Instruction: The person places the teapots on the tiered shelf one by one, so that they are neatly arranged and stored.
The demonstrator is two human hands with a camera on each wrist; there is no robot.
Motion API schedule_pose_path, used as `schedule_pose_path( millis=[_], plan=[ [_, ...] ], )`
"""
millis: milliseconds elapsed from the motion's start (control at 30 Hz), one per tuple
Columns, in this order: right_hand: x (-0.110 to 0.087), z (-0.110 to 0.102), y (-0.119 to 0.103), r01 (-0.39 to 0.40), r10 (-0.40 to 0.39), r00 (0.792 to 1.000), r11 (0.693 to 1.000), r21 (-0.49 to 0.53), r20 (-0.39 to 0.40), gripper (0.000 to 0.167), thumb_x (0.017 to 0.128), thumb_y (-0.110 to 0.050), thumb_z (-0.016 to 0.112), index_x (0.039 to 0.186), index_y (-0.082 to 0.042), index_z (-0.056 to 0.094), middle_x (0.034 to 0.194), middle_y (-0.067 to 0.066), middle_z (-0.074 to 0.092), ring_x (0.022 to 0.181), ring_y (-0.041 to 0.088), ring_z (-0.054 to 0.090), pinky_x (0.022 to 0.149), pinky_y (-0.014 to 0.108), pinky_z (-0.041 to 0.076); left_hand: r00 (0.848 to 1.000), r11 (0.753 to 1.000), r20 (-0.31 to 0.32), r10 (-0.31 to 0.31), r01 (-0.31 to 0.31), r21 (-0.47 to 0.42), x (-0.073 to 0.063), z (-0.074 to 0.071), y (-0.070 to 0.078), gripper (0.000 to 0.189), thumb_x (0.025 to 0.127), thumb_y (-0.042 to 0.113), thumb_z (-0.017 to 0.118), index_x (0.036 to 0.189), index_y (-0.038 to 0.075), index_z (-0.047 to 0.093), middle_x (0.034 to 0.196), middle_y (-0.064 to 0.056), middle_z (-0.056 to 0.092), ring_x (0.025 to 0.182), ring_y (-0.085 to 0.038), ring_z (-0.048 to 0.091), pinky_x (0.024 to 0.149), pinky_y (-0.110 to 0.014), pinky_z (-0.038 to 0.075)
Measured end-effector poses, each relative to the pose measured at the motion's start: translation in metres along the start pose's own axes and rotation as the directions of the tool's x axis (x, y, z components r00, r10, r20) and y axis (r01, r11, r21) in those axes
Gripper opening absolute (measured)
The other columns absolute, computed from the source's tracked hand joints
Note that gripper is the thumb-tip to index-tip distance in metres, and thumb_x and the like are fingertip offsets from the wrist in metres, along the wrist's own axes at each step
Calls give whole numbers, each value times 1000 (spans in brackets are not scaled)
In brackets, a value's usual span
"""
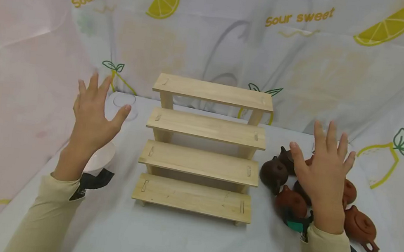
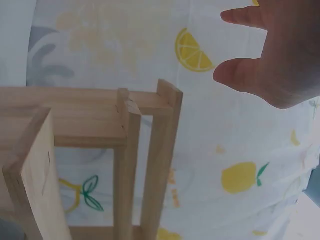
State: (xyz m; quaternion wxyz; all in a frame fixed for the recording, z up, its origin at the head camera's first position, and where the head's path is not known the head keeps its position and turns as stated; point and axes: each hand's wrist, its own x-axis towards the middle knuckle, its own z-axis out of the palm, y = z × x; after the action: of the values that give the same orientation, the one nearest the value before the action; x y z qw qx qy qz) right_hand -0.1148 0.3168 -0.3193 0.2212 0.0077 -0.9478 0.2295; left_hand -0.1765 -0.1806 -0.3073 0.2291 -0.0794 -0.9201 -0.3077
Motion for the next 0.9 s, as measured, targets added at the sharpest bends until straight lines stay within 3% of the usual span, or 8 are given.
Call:
schedule_pose_path(
  millis=[100, 200, 333, 567, 667, 733, 867, 900],
  plan=[
    [-5, -15, 0, -19, 21, 999, 994, 106, -26, 71, 106, -37, 56, 165, -10, 28, 170, 18, 17, 154, 46, 9, 116, 70, 0, 999, 981, 46, 6, 3, -194, -7, -7, 2, 74, 102, 30, 65, 164, 11, 29, 167, -16, 28, 155, -37, 17, 120, -61, 18],
    [-10, -29, 3, -59, 69, 996, 986, 155, -62, 67, 103, -25, 63, 164, -18, 36, 167, 11, 31, 149, 45, 28, 118, 65, 16, 992, 957, 125, 33, 5, -290, -21, -10, 1, 69, 102, 21, 65, 162, 7, 33, 159, -17, 42, 147, -37, 36, 113, -57, 36],
    [-25, -40, 10, -156, 165, 985, 978, 138, -51, 64, 103, -27, 63, 163, -22, 39, 163, 11, 38, 137, 58, 40, 112, 70, 26, 970, 958, 238, 59, 12, -285, -51, 0, -1, 66, 100, 10, 68, 157, -1, 36, 154, -22, 45, 142, -43, 41, 107, -54, 44],
    [-50, -45, 36, -277, 278, 961, 959, 67, -6, 60, 106, -28, 62, 159, -11, 42, 156, 26, 43, 140, 52, 40, 115, 25, 25, 908, 954, 419, 27, 102, -283, -98, 22, -6, 66, 100, 9, 68, 156, -5, 35, 154, -25, 44, 139, -45, 46, 104, -53, 47],
    [-58, -46, 48, -298, 298, 955, 954, 32, 3, 59, 106, -24, 60, 158, -4, 41, 154, 30, 43, 139, 53, 39, 117, 32, 26, 879, 947, 477, 8, 147, -286, -110, 31, -12, 67, 101, 11, 69, 156, -5, 35, 153, -25, 46, 133, -43, 53, 101, -52, 50],
    [-65, -47, 59, -279, 280, 959, 960, 35, -29, 55, 106, -18, 59, 156, 1, 42, 153, 33, 43, 140, 54, 38, 118, 31, 24, 872, 941, 489, 6, 160, -298, -116, 37, -16, 64, 100, 12, 71, 153, -4, 40, 148, -23, 52, 124, -38, 61, 97, -48, 53],
    [-84, -50, 82, -281, 287, 953, 957, 68, -101, 51, 105, -7, 56, 152, 8, 43, 152, 37, 42, 146, 46, 35, 113, 20, 18, 881, 924, 472, 17, 167, -345, -124, 47, -21, 49, 98, 10, 75, 142, -1, 56, 133, -16, 64, 103, -22, 70, 84, -37, 58],
    [-88, -50, 87, -298, 305, 946, 952, 69, -108, 50, 105, -4, 55, 151, 10, 42, 152, 37, 40, 146, 47, 34, 117, 27, 19, 880, 916, 475, 11, 181, -358, -125, 48, -22, 45, 98, 10, 75, 139, 0, 59, 130, -14, 65, 98, -19, 70, 81, -35, 58]
  ],
)
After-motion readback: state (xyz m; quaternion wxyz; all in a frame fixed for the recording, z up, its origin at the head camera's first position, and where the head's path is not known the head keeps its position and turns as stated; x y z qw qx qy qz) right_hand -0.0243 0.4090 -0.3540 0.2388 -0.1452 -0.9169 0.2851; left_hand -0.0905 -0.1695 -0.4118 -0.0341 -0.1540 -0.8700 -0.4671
